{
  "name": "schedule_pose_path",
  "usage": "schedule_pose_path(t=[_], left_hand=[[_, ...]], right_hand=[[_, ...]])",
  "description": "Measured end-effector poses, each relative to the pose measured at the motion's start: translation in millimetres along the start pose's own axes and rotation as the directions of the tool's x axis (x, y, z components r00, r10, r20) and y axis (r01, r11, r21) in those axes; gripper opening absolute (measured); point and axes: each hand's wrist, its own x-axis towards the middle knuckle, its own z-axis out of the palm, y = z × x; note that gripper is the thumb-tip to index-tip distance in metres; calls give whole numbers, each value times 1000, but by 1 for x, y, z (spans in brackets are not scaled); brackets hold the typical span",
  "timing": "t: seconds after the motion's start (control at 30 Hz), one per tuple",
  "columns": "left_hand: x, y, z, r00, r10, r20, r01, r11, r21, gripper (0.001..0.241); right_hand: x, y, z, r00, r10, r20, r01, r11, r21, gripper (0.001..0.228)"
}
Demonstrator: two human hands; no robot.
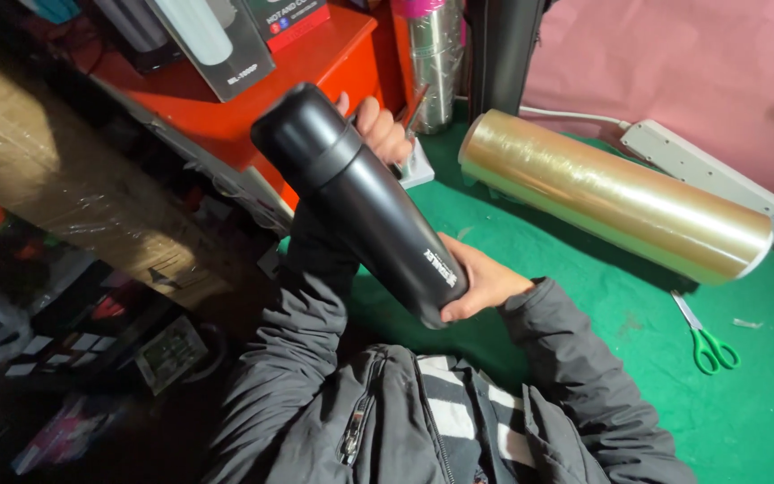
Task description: The person wraps a thermos with plastic wrap by hand, first checking the box and thermos, then pulling plastic wrap from a roll, placing the thermos on it, and smoothing the wrap around the thermos.
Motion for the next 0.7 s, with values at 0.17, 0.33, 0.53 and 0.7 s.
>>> schedule_pose_path(t=[0.17,0.33,0.53,0.7], left_hand=[[-5,-13,30,900,135,-413,-121,991,61,45],[-21,-19,23,914,222,-339,-146,961,236,71],[-32,-32,7,858,260,-443,-19,878,478,81],[-45,-56,-20,830,357,-428,29,739,673,76]], right_hand=[[1,6,0,982,-107,-154,91,990,-109,114],[5,8,-5,949,-152,-276,115,983,-147,115],[9,23,-6,924,-152,-352,112,985,-129,115],[12,31,-3,900,-160,-406,76,973,-216,113]])
